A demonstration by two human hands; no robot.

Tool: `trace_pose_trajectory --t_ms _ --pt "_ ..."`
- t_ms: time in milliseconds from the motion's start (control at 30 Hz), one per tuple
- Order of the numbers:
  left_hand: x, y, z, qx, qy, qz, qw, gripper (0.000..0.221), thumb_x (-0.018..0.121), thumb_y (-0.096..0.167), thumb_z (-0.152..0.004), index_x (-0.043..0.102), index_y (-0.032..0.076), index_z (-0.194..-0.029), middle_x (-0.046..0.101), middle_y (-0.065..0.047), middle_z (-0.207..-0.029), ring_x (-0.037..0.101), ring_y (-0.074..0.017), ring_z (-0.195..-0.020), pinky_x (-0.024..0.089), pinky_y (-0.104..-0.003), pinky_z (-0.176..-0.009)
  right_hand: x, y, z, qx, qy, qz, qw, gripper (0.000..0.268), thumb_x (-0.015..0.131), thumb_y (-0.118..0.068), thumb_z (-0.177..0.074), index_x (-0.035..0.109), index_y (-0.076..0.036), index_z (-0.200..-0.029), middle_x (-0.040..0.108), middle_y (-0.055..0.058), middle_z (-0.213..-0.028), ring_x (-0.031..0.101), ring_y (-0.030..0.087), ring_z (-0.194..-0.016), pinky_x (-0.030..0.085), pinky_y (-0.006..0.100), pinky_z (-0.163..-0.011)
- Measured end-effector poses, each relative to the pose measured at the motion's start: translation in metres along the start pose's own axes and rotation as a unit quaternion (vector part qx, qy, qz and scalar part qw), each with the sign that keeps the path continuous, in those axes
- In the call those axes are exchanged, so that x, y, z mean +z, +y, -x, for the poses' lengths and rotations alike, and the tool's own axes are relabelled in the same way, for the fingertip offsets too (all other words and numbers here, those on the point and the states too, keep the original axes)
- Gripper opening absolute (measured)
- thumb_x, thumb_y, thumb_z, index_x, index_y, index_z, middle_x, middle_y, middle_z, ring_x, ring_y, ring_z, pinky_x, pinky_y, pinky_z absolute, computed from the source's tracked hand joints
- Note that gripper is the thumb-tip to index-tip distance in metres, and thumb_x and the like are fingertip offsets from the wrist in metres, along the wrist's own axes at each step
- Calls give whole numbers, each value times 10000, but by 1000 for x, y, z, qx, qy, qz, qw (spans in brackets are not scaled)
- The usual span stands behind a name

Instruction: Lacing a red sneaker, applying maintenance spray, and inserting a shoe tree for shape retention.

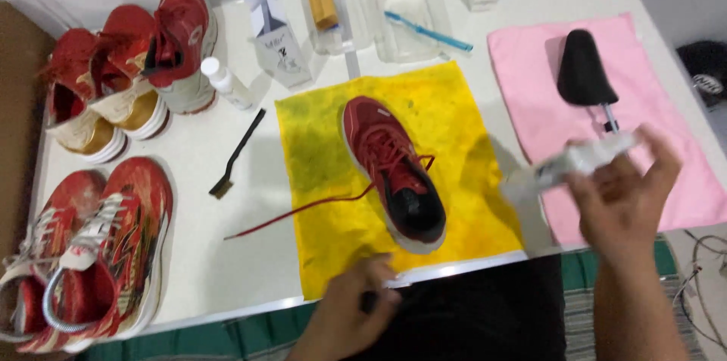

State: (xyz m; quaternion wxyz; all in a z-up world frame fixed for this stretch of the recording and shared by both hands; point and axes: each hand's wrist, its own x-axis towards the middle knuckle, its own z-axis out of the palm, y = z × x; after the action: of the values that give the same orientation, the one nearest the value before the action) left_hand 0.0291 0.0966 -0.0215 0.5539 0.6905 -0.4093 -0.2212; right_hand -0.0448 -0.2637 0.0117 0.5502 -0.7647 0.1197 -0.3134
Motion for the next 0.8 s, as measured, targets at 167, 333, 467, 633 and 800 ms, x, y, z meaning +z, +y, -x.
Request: trace_pose_trajectory --t_ms 167,333,467,633,800 --pt "-14 -52 16 -187 137 -241 942 384 600 351 -954 656 126 -1260 744 -59 -1160 725 -266 -1078 572 -400 -917 -12 23 -113 -56 58 149 986 715 774 69 -1017 288 -88 -1517 616 267 -1271 643 306 -1104 488 349 -865" --pt "-7 -57 4 -377 61 -253 889 435 637 415 -921 611 217 -1307 696 6 -1249 680 -217 -1130 552 -389 -985 -7 81 -208 -94 121 217 964 586 871 54 -1024 437 -88 -1392 605 144 -1138 623 181 -921 536 291 -799" --pt "10 -84 20 -308 136 -279 899 455 662 395 -862 654 168 -1256 710 -46 -1222 693 -293 -1060 567 -443 -898 2 122 -253 -117 152 249 949 457 871 12 -993 532 -61 -1292 752 152 -1152 742 159 -816 595 296 -788" --pt "23 -106 30 -235 145 -353 894 402 651 384 -853 652 175 -1196 690 -72 -1064 680 -320 -886 570 -465 -762 10 151 -296 -105 144 250 952 477 912 36 -965 599 -49 -1316 745 80 -1128 640 125 -801 612 283 -743" --pt "17 -85 22 -73 242 -373 893 344 669 268 -844 659 124 -1156 699 -104 -1014 674 -314 -764 575 -421 -676 10 181 -324 -143 136 295 935 404 920 1 -986 670 10 -1303 763 94 -1110 721 146 -817 641 299 -744"
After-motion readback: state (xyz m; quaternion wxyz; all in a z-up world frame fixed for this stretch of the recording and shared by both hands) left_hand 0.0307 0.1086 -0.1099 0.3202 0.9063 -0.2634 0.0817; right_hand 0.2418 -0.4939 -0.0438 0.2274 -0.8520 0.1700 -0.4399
